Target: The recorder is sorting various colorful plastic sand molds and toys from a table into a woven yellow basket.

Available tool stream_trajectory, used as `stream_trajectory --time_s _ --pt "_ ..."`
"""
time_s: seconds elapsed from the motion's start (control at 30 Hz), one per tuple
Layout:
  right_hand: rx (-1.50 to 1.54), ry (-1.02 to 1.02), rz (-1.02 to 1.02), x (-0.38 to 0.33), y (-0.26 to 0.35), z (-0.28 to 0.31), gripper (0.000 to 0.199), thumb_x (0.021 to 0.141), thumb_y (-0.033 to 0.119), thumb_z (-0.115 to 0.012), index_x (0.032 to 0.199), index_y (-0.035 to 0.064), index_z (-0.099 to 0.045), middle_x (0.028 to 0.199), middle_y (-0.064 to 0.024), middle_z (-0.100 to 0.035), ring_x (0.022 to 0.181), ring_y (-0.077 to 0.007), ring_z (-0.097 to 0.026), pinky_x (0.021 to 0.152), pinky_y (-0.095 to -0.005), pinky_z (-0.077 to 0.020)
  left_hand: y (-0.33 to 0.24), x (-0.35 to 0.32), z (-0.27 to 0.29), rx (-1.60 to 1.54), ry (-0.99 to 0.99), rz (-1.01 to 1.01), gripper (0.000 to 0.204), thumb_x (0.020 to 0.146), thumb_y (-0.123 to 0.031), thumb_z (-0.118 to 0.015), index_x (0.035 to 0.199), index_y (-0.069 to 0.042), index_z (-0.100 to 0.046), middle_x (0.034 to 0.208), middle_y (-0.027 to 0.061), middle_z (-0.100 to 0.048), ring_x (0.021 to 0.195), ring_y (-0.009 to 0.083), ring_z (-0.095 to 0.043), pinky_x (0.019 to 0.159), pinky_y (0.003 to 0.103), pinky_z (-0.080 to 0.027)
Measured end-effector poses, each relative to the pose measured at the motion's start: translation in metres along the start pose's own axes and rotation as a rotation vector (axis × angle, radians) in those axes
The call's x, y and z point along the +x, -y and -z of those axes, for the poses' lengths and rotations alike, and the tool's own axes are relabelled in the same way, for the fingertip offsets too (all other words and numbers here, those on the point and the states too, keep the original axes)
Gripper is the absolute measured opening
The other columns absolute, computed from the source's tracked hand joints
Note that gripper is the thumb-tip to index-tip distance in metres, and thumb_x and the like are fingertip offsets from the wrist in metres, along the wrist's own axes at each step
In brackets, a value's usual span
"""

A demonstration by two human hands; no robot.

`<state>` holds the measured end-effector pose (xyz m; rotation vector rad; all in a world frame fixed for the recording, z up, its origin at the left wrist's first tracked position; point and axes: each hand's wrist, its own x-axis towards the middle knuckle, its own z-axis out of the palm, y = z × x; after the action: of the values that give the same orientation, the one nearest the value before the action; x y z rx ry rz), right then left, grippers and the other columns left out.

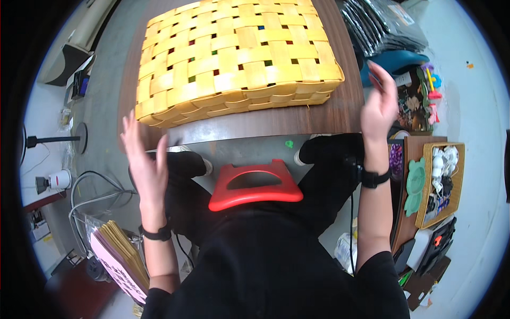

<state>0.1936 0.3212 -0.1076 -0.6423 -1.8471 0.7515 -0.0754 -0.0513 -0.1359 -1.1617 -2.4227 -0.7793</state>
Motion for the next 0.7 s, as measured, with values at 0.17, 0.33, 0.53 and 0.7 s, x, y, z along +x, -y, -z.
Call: stream_trajectory --time_s 0.17,0.33,0.53,0.7 --pt "-0.176 -0.127 0.029 -0.079 -0.049 0.082 0.028 0.095 -0.016 -0.045 0.091 -0.0010 -0.069 0.098 -0.0096 -0.069 0.090 -0.0164 -0.064 0.084 -0.0287 -0.0518 0.053 -0.047 0.000 -0.069 -0.278 -0.369 0.024 0.105 -0.003 -0.067 0.129 -0.004 -0.062 0.126 0.0164 -0.074 0.125 0.0359 -0.069 0.121 0.059 -0.046" --pt "-0.255 0.171 -0.376 -0.102 -0.067 0.106 0.025 0.091 -0.011 -0.049 0.091 -0.0034 -0.073 0.089 -0.0141 -0.074 0.084 -0.0242 -0.073 0.081 -0.0346 -0.0574 0.021 -0.073 -0.020 -0.155 -0.037 -0.574 0.024 0.099 0.004 -0.061 0.121 -0.006 -0.064 0.112 0.0152 -0.076 0.112 0.0355 -0.072 0.109 0.056 -0.053" --pt "-0.457 0.813 -0.552 -0.100 -0.193 0.102 0.030 0.102 0.014 -0.053 0.111 0.0006 -0.078 0.104 -0.0248 -0.078 0.108 -0.0429 -0.074 0.095 -0.0488 -0.0584 -0.011 -0.073 -0.061 -0.091 0.052 -0.542 0.028 0.090 0.010 -0.063 0.114 -0.004 -0.066 0.110 0.0139 -0.074 0.109 0.0371 -0.072 0.104 0.054 -0.054" --pt "-0.212 0.853 -0.807 -0.116 -0.439 0.089 0.036 0.100 0.019 -0.060 0.126 0.0063 -0.081 0.140 -0.0209 -0.073 0.128 -0.0440 -0.070 0.102 -0.0514 -0.0587 -0.041 -0.075 -0.073 0.007 0.120 -0.525 0.030 0.088 0.010 -0.066 0.114 -0.005 -0.068 0.107 0.0128 -0.073 0.104 0.0361 -0.072 0.098 0.054 -0.054"
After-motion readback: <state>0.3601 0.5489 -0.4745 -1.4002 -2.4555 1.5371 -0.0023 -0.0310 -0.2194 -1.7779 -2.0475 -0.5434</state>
